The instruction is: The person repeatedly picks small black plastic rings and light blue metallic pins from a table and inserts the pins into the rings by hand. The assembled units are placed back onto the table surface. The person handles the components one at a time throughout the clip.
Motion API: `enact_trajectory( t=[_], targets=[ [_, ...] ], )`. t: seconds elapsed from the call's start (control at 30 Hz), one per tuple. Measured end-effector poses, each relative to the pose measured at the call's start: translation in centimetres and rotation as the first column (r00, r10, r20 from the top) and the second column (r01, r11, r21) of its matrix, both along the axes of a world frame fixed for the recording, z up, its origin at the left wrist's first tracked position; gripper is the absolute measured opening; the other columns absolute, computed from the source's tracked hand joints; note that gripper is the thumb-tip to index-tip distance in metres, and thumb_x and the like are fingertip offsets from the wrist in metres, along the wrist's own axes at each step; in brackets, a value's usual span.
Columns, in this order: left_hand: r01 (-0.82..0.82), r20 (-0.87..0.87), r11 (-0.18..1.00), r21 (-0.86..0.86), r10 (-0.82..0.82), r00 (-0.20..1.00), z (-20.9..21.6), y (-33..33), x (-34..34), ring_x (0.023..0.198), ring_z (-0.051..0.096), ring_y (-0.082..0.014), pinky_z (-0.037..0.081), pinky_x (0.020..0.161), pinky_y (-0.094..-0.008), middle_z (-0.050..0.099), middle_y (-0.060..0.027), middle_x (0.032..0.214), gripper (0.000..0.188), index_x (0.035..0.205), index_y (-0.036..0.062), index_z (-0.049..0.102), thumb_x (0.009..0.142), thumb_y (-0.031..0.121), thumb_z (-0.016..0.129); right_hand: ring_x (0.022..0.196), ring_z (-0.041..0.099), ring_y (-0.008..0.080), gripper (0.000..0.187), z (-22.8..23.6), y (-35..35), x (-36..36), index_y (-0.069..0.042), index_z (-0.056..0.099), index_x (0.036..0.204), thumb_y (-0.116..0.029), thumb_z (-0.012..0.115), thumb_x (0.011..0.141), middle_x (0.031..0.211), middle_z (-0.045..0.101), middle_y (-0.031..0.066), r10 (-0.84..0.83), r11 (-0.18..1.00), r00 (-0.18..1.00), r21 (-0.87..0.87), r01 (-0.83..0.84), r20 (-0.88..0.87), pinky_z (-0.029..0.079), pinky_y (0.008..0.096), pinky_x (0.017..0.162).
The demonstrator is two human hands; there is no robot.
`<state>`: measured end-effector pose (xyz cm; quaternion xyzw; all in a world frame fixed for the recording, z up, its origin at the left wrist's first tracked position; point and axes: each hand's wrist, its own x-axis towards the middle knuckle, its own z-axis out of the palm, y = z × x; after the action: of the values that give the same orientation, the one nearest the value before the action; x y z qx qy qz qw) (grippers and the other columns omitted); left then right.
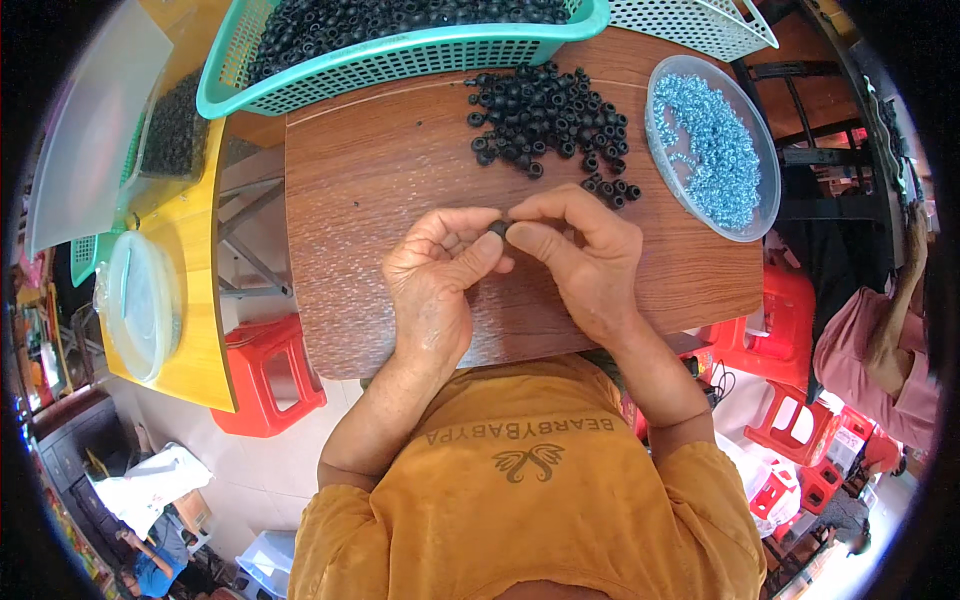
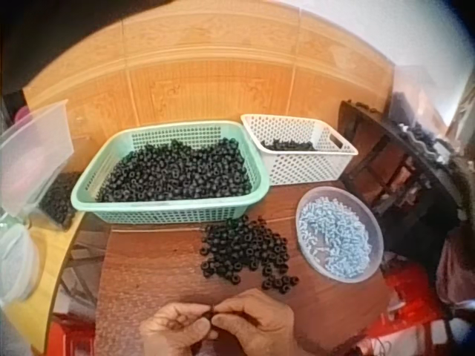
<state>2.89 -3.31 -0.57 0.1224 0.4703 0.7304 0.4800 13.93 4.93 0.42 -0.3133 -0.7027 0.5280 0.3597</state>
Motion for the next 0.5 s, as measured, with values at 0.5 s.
enact_trajectory(
  t=[0.5],
  targets=[
    [0.021, 0.126, 0.998, -0.058, -0.014, 0.992, 0.48, 0.07, -0.04, 0.047, 0.044, -0.0042, 0.034, 0.043, -0.0151, 0.062, -0.0050, 0.069, 0.010, 0.083, -0.0015, 0.064, 0.074, -0.004, 0.066, 0.071, 0.053, 0.0287, 0.034, -1.25, -0.38, 0.18, 0.002, 0.058, 0.093, 0.002, 0.068, 0.061, 0.086, 0.057, 0.0138, -0.047, 0.773, 0.998, 0.632, 0.054, -0.029, 0.043, 0.0353, 0.059]
  ],
)
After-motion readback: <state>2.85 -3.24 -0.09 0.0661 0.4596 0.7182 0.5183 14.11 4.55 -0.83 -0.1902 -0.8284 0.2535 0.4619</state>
